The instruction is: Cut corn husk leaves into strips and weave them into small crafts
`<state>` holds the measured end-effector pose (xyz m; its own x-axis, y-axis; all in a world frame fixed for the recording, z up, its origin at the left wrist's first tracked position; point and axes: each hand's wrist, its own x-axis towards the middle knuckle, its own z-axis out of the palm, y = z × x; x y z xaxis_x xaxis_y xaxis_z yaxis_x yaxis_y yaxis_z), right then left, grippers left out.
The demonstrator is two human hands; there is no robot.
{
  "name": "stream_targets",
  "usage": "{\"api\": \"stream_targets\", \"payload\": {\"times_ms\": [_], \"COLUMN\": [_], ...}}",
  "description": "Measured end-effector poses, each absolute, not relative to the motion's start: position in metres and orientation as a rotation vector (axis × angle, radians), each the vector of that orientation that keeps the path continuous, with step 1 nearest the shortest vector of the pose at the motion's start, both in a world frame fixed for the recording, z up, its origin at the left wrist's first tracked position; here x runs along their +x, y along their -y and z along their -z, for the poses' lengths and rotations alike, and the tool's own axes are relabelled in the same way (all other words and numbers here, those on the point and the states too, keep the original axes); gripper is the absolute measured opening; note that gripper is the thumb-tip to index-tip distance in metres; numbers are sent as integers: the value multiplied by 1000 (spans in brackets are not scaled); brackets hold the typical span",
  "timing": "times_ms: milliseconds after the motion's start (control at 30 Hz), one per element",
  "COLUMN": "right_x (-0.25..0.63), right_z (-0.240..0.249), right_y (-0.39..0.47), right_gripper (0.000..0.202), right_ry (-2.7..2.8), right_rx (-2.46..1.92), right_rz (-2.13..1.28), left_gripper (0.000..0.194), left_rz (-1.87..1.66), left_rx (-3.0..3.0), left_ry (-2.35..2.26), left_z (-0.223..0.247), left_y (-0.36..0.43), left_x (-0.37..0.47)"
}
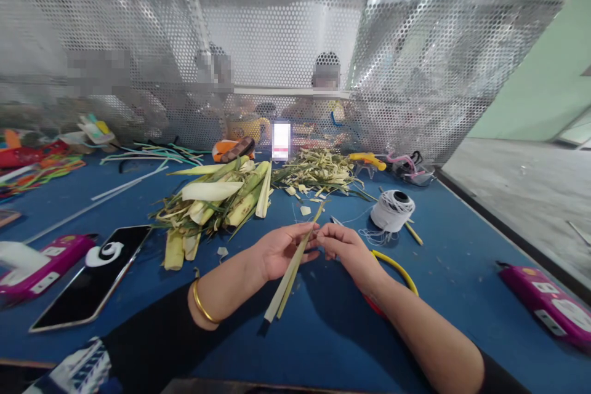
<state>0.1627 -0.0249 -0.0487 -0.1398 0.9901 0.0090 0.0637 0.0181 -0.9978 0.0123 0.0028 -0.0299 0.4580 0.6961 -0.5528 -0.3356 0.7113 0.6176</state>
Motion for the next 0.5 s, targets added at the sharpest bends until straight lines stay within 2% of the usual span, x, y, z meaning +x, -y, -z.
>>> {"api": "stream_targets", "payload": {"times_ms": [200,400,500], "right_x": [165,169,170], "right_z": [52,58,58], "right_y": [22,20,20], "right_gripper": [24,30,31], "right_ry": [1267,1474,1503], "right_rx": [-1113,-1210,-1254], "right_rz": [-1376,-1078,-1032], "left_gripper": [8,8,5], "left_rz": [-697,-796,-856], "left_rx": [479,707,787], "left_ry": [-922,-990,-1027], "left_z": [34,39,42], "left_y": [-6,-1,2], "left_x": [13,19,22]}}
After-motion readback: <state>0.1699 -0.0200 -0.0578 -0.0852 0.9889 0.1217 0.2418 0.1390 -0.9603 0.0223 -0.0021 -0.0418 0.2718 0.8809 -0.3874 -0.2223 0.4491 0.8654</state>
